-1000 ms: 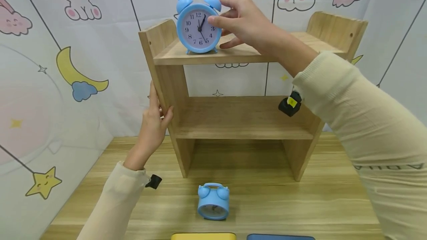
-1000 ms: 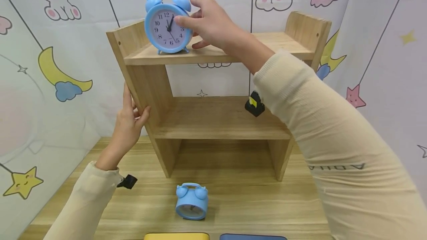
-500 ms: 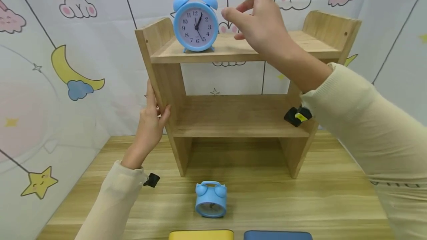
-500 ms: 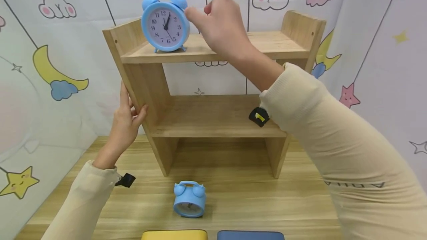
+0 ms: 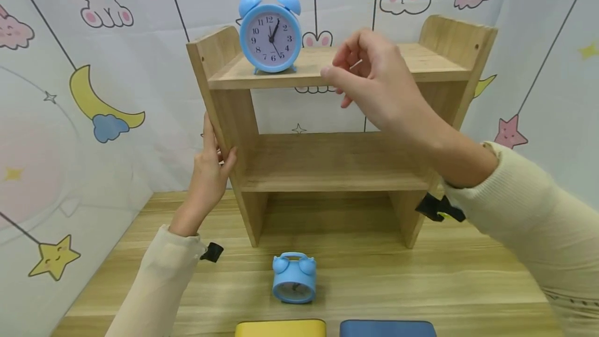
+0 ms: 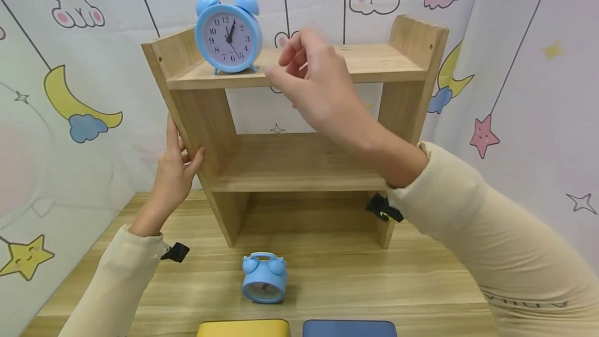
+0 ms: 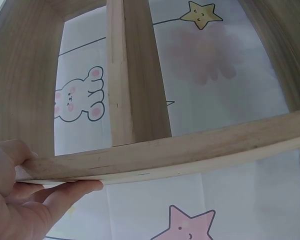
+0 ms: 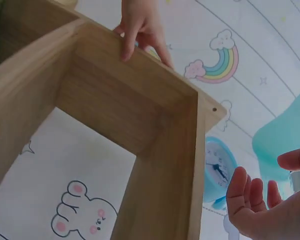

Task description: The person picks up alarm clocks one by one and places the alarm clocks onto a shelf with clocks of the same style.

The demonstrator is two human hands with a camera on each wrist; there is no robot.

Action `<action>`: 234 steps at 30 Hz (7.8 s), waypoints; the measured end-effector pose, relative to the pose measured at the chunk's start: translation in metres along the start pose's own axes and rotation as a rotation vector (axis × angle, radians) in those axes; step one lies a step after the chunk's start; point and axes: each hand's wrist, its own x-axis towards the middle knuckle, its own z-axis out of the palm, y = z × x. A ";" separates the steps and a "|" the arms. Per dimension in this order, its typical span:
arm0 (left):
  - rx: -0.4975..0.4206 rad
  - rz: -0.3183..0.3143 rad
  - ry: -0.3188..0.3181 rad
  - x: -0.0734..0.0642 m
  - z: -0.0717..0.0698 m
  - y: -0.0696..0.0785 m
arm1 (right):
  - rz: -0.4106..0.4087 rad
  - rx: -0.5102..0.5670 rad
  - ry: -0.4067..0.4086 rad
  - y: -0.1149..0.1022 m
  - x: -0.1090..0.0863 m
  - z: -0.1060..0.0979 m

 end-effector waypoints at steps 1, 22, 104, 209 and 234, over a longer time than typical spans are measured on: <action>0.002 0.000 0.001 0.000 0.000 0.000 | -0.010 0.008 -0.018 0.004 -0.004 0.000; 0.009 -0.015 -0.010 0.001 0.000 0.000 | 0.034 0.018 -0.258 0.069 -0.071 -0.007; -0.010 -0.017 0.002 -0.001 0.000 -0.001 | 0.289 0.369 -0.870 0.229 -0.163 0.144; -0.024 -0.001 0.036 0.001 0.001 0.000 | 0.259 0.328 -0.672 0.207 -0.130 0.002; -0.017 -0.010 0.019 0.000 0.000 0.002 | 0.169 0.244 -0.664 0.165 -0.103 -0.044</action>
